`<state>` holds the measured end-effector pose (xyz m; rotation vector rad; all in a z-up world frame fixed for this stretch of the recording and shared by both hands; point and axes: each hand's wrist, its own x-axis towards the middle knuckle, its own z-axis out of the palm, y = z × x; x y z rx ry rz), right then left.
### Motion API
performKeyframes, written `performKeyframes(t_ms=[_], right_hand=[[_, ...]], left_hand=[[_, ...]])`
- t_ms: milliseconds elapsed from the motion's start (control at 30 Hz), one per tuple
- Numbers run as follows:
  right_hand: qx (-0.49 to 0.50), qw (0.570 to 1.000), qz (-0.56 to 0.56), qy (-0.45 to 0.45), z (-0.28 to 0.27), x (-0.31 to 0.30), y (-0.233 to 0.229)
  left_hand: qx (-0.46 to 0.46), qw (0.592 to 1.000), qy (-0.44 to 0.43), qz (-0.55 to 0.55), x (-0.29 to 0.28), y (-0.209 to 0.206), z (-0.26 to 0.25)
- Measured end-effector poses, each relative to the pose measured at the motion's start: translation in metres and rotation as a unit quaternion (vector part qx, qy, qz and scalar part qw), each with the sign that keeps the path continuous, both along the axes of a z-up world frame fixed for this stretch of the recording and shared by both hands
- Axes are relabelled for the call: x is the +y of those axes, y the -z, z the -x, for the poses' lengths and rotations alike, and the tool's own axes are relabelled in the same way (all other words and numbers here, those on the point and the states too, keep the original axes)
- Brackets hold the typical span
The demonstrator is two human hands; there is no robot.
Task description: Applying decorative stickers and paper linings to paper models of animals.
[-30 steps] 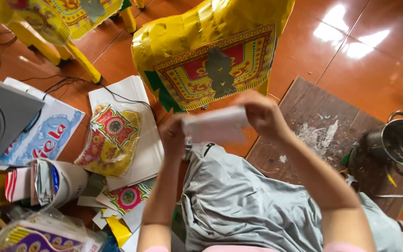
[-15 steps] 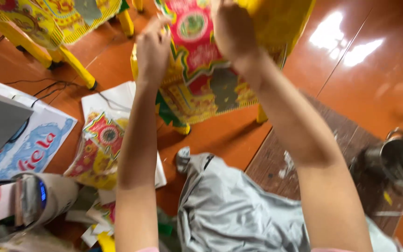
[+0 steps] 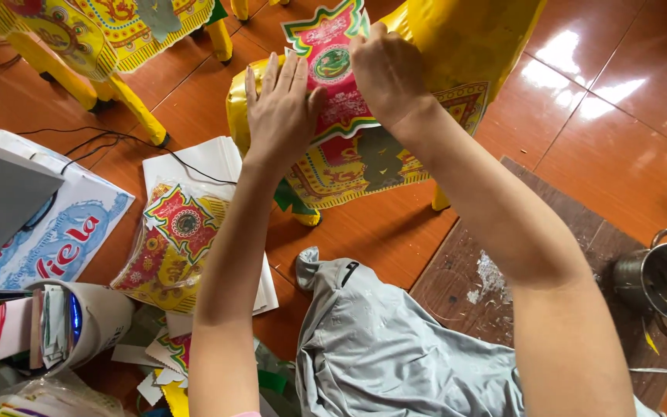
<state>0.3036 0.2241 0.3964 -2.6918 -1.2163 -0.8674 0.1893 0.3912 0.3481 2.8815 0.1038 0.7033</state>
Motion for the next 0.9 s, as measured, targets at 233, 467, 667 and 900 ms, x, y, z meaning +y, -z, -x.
performKeyframes(t_ms=[233,467,667,900], right_hand=[[-0.032,0.999,0.022,0.002,0.002,0.002,-0.008],[0.138,0.971,0.019,-0.196,-0.043,0.059,0.021],[0.256,0.955,0.116,-0.095,-0.034,0.073,-0.005],[0.369,0.904,0.216,0.027,-0.016,0.085,-0.037]], left_hand=[[-0.031,0.999,0.031,0.010,0.003,-0.003,0.012],[-0.041,0.997,0.060,-0.009,0.006,-0.005,0.016],[-0.043,0.997,0.067,0.015,0.004,-0.004,0.015],[-0.028,0.998,0.064,0.009,0.004,-0.002,0.015]])
